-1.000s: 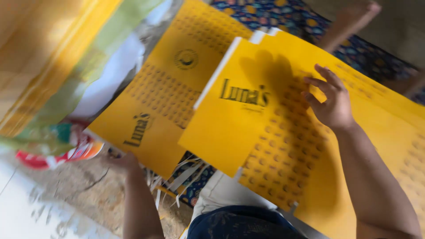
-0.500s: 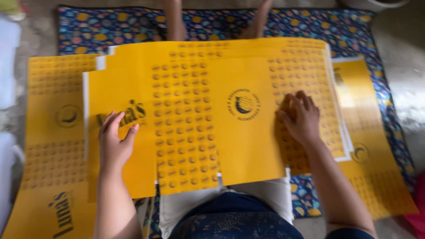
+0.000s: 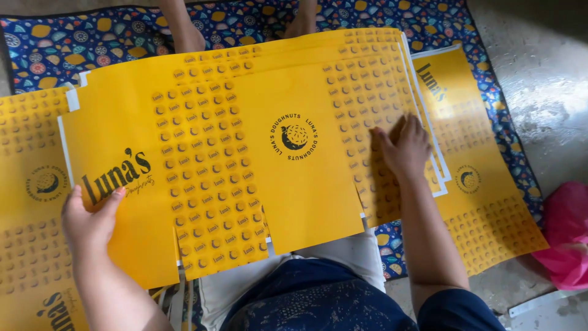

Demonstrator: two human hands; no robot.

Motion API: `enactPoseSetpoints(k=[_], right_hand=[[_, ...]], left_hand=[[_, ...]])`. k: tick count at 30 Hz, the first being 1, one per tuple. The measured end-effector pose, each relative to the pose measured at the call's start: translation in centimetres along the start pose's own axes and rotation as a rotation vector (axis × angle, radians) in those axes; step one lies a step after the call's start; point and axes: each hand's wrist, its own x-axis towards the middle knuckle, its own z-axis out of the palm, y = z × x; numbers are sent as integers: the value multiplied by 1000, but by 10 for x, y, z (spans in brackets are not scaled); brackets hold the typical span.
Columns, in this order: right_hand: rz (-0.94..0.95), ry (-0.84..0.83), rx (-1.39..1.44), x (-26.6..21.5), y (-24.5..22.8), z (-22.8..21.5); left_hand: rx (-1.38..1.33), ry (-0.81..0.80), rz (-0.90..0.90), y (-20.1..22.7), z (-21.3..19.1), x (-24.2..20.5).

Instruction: Sorting and stacking yellow paper bags for doughnuts

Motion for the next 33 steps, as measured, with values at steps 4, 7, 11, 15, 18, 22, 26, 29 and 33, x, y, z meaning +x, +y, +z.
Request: enactPoseSetpoints(k=[4,7,11,15,18,22,26,29,33], right_hand=[[103,3,-9,7,15,-2],[29,8,-77,4,8,-1],[-566,-95,-31,-11,-42,12],[-984,-527,-91,-66,-145,6],[-1337,-225,-62,-62,-183,26],[-1048,-443,-258,14,-223,23],[-722,-38,-228,110,-145,76],[-268,-244,-48,121,-101,30],[-9,-205,7,121,-13,19]], left_hand=[[-324,69,-128,-64,10,25],[-337,216,-81,-93,13,29],[-307,323,25,-46,9,10],[-266,393,12,-46,22,16],[-309,463,51,-43,20,11],[-543,407,31,-36,14,4],[-645,375,46,-46,20,0],[-685,380,42,-66,29,8],[-718,390,35,-62,37,16]])
